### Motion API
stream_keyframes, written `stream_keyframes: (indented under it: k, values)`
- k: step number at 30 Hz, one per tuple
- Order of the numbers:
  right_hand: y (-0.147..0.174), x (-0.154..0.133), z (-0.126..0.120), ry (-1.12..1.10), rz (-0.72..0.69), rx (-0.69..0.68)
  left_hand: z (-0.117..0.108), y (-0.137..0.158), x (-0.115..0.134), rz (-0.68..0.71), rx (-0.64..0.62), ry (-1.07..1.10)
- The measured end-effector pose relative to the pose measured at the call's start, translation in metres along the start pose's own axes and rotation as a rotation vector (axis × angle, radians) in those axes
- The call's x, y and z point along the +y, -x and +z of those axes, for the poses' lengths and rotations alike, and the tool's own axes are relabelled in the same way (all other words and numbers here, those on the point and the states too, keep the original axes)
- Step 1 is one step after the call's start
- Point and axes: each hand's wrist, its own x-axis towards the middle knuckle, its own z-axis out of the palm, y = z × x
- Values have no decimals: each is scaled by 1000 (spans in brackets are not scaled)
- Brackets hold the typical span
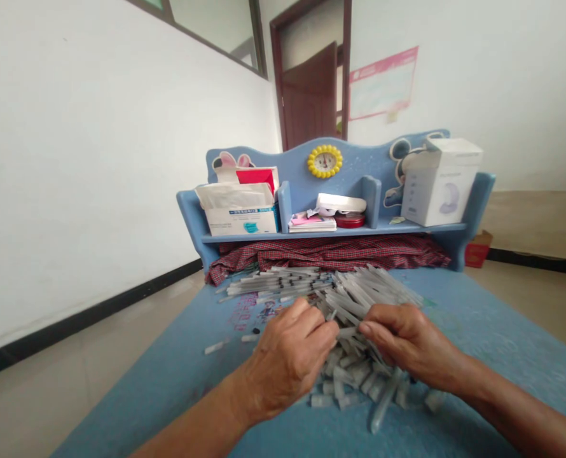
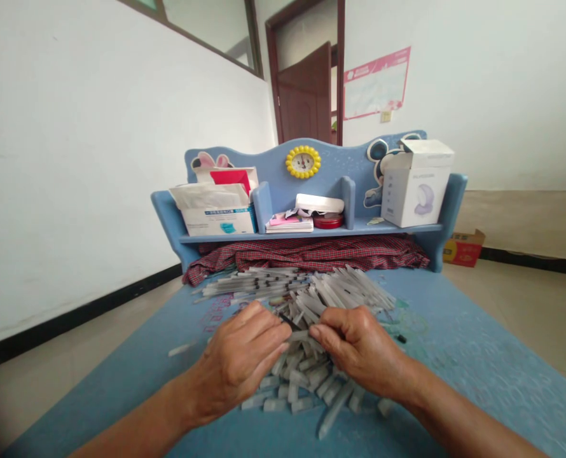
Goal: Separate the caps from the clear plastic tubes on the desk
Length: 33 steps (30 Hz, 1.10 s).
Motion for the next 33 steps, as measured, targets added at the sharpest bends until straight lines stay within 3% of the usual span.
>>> stream_keyframes:
  k: [3, 9, 13, 19, 22, 26, 28, 33]
  values:
    - [1, -6, -1, -123, 86, -83, 4, 7, 0, 7, 30, 26]
    - [2, -20, -3, -225, 151, -89, 3, 15, 8, 48, 172, 23]
    - [2, -15, -2, -218, 104, -179, 3, 16, 11, 86, 273, 9]
    - [6, -14, -4, -102, -4, -190, 3, 15, 13, 62, 289, 135]
    - [9, -18, -6, -38, -70, -213, -5, 14, 11, -22, 112, 359]
    - [14, -24, -8, 58, -156, -278, -19, 13, 4, -286, -344, 868]
    - [17, -27, -7, 136, -201, -296, -22, 14, 0, -419, -514, 1109]
    - [21, -29, -6, 261, -295, -296, -20, 14, -5, -486, -674, 1333]
